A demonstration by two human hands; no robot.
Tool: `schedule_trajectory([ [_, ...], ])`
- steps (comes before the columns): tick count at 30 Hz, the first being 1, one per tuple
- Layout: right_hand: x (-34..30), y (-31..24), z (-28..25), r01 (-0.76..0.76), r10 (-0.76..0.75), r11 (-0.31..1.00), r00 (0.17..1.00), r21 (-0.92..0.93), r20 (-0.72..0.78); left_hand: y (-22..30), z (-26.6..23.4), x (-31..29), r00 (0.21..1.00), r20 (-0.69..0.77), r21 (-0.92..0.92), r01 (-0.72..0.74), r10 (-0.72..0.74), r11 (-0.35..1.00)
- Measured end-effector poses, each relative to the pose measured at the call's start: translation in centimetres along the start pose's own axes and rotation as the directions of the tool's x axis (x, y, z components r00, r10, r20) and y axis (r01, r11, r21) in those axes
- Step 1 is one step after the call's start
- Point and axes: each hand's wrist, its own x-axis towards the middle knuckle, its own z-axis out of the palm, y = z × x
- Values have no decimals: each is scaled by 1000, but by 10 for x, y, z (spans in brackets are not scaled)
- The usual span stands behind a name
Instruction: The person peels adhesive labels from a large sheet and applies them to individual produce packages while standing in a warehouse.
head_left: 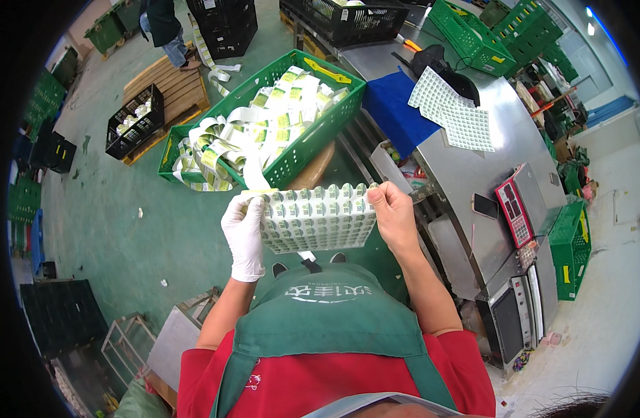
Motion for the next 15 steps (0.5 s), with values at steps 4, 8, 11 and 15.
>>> schedule_trajectory([
  [4,4,-21,-5,338,-381,829,925,-446,-7,4,4,0,999,-1,-21,-44,44,999],
  [8,15,-42,-16,641,-629,485,728,-595,272,6,-2,-1,997,67,92,-45,39,995],
  [11,17,-50,-14,719,-613,381,667,-581,423,7,1,-4,993,96,68,-72,66,995],
  [15,20,-47,-15,754,-594,268,619,-599,513,4,-1,-3,991,115,73,-83,74,994],
])
